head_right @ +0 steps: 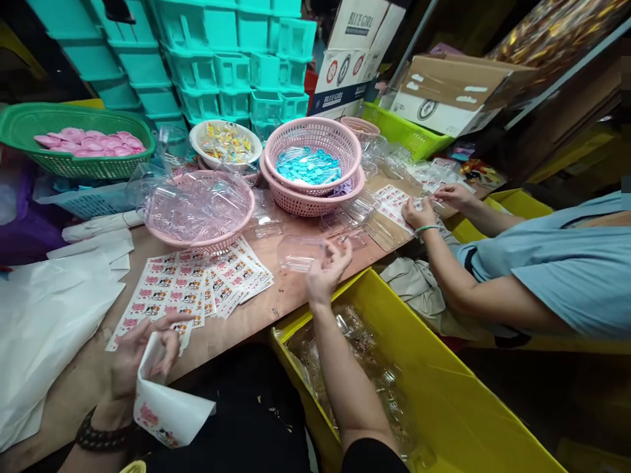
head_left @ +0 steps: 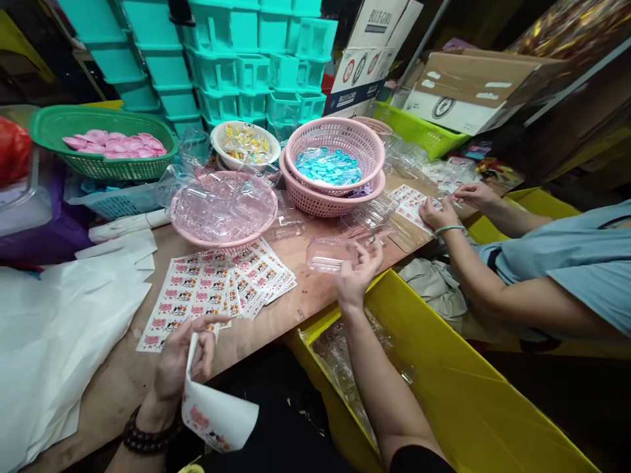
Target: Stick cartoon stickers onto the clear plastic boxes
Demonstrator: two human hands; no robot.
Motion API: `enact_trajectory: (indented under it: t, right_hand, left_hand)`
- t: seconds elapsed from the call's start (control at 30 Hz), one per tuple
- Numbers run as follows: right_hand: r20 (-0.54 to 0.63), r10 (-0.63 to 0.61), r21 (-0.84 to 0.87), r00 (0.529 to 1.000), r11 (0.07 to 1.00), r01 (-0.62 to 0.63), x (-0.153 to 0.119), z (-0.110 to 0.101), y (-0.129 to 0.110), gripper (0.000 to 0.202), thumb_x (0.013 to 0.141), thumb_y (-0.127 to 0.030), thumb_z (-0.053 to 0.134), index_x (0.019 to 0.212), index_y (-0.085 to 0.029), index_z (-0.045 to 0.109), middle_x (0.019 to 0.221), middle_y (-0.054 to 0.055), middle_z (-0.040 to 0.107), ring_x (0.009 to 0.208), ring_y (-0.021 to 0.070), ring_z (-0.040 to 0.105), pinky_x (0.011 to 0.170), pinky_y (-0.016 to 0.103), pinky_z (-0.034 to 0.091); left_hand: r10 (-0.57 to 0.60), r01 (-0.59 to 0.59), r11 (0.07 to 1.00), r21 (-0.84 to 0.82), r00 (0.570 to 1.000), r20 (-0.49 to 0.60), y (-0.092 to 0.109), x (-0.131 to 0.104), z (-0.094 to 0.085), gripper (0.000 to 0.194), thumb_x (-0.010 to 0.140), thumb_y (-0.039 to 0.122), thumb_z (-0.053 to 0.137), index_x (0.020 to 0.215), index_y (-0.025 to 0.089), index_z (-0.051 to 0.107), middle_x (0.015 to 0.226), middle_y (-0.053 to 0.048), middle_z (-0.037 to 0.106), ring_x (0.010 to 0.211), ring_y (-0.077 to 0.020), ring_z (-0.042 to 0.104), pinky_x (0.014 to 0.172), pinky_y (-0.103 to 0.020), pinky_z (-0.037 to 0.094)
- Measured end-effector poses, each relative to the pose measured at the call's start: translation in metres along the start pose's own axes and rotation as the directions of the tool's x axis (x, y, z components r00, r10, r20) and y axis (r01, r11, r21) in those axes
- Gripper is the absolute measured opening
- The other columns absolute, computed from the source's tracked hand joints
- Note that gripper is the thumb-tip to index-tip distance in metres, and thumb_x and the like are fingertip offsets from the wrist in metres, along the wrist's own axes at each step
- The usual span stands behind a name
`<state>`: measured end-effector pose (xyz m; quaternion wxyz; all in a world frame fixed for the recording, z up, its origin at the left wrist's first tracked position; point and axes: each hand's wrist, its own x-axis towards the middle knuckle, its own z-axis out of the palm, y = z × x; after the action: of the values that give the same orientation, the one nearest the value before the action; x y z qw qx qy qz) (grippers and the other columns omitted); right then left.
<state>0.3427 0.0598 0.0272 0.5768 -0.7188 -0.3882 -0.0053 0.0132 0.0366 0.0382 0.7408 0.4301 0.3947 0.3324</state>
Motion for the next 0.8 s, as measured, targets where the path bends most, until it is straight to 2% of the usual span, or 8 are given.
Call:
enact_trajectory:
  t: [0.1, 0.27, 0.37, 0.47, 0.5, 0.63, 0.7, 0.8]
  right_hand:
    - [0.257, -0.021, 0.345, 0.966, 0.936, -0.072, -0.063, 0.021, -0.027, 0.083, 0.088, -0.02, 0.041, 0.159, -0.024, -0.002, 0.133, 0.018, 0.056, 0.123, 0.0254, 0.06, 0.092, 0.045, 0.059]
    - [0.479, -0.278, 0.562, 0.833, 0.826, -0.047, -0.139, 0.061, -0.054, 0.077, 0.092, -0.022, 0.039, 0.157, -0.026, -0.002, 0.138, 0.018, 0.054, 0.136, 0.0261, 0.052, 0.112, 0.054, 0.043]
    - [0.596, -0.474, 0.597, 0.648, 0.801, 0.037, -0.144, 0.071, -0.053, 0.085, 0.091, -0.024, 0.045, 0.158, -0.027, -0.008, 0.154, 0.018, 0.04, 0.145, 0.0262, 0.042, 0.118, 0.054, 0.037]
    - [0.698, -0.581, 0.585, 0.418, 0.8, 0.133, -0.124, 0.06, -0.053, 0.085, 0.087, -0.031, 0.057, 0.16, -0.029, 0.012, 0.163, 0.015, 0.027, 0.153, 0.0313, 0.027, 0.121, 0.058, 0.028]
    - [0.704, -0.58, 0.578, 0.41, 0.803, 0.144, -0.115, 0.053, -0.055, 0.077, 0.087, -0.034, 0.059, 0.156, -0.029, 0.026, 0.163, 0.013, 0.028, 0.153, 0.0325, 0.026, 0.122, 0.059, 0.026]
    - [0.677, -0.416, 0.494, 0.608, 0.868, 0.045, -0.088, 0.021, -0.079, 0.022, 0.09, -0.037, 0.066, 0.109, -0.027, 0.066, 0.127, 0.01, 0.06, 0.125, 0.0276, 0.056, 0.108, 0.048, 0.046]
    - [0.744, -0.333, 0.416, 0.579, 0.909, -0.012, -0.083, 0.012, -0.097, 0.012, 0.091, -0.037, 0.068, 0.091, -0.025, 0.067, 0.093, 0.005, 0.066, 0.09, 0.0203, 0.064, 0.082, 0.035, 0.054]
    - [0.863, -0.264, 0.33, 0.432, 0.94, -0.086, -0.08, 0.013, -0.121, 0.022, 0.093, -0.042, 0.066, 0.083, -0.022, 0.066, 0.072, 0.0, 0.062, 0.064, 0.0136, 0.055, 0.058, 0.027, 0.044]
  left_hand:
    - [-0.056, 0.053, 0.983, 0.175, 0.998, 0.016, 0.006, 0.003, 0.012, 0.076, 0.09, 0.059, 0.055, 0.15, 0.013, 0.043, 0.068, -0.004, 0.073, 0.035, -0.0064, 0.036, 0.038, -0.02, 0.027]
    - [0.151, -0.067, 0.847, 0.527, 0.981, -0.118, 0.005, -0.008, 0.007, 0.075, 0.091, 0.039, 0.061, 0.157, 0.017, 0.033, 0.08, -0.001, 0.074, 0.074, -0.0172, 0.069, 0.071, -0.026, 0.051]
    - [0.292, 0.044, 0.643, 0.764, 0.909, -0.298, -0.003, -0.02, -0.006, 0.06, 0.093, 0.029, 0.052, 0.152, 0.018, 0.043, 0.068, 0.002, 0.069, 0.061, -0.0168, 0.066, 0.063, -0.025, 0.047]
    - [0.36, 0.252, 0.404, 0.879, 0.84, -0.406, -0.013, -0.025, -0.012, 0.062, 0.091, 0.023, 0.051, 0.152, 0.015, 0.043, 0.063, 0.001, 0.068, 0.056, -0.0194, 0.065, 0.057, -0.026, 0.044]
    - [0.361, 0.311, 0.337, 0.889, 0.829, -0.427, -0.016, -0.025, -0.011, 0.064, 0.09, 0.022, 0.051, 0.153, 0.014, 0.041, 0.063, 0.0, 0.069, 0.056, -0.0206, 0.066, 0.056, -0.026, 0.044]
    - [0.342, 0.406, 0.172, 0.897, 0.83, -0.441, -0.018, -0.02, -0.004, 0.068, 0.093, 0.025, 0.051, 0.157, 0.013, 0.034, 0.067, -0.003, 0.073, 0.062, -0.0225, 0.07, 0.059, -0.028, 0.048]
    - [0.341, 0.391, 0.151, 0.908, 0.841, -0.419, -0.018, -0.019, -0.003, 0.069, 0.094, 0.03, 0.052, 0.158, 0.014, 0.032, 0.071, -0.003, 0.075, 0.064, -0.0225, 0.071, 0.06, -0.028, 0.049]
    - [0.387, 0.326, 0.183, 0.927, 0.843, -0.373, -0.019, -0.022, -0.005, 0.069, 0.095, 0.035, 0.055, 0.158, 0.017, 0.034, 0.075, -0.002, 0.076, 0.065, -0.0203, 0.072, 0.06, -0.027, 0.05]
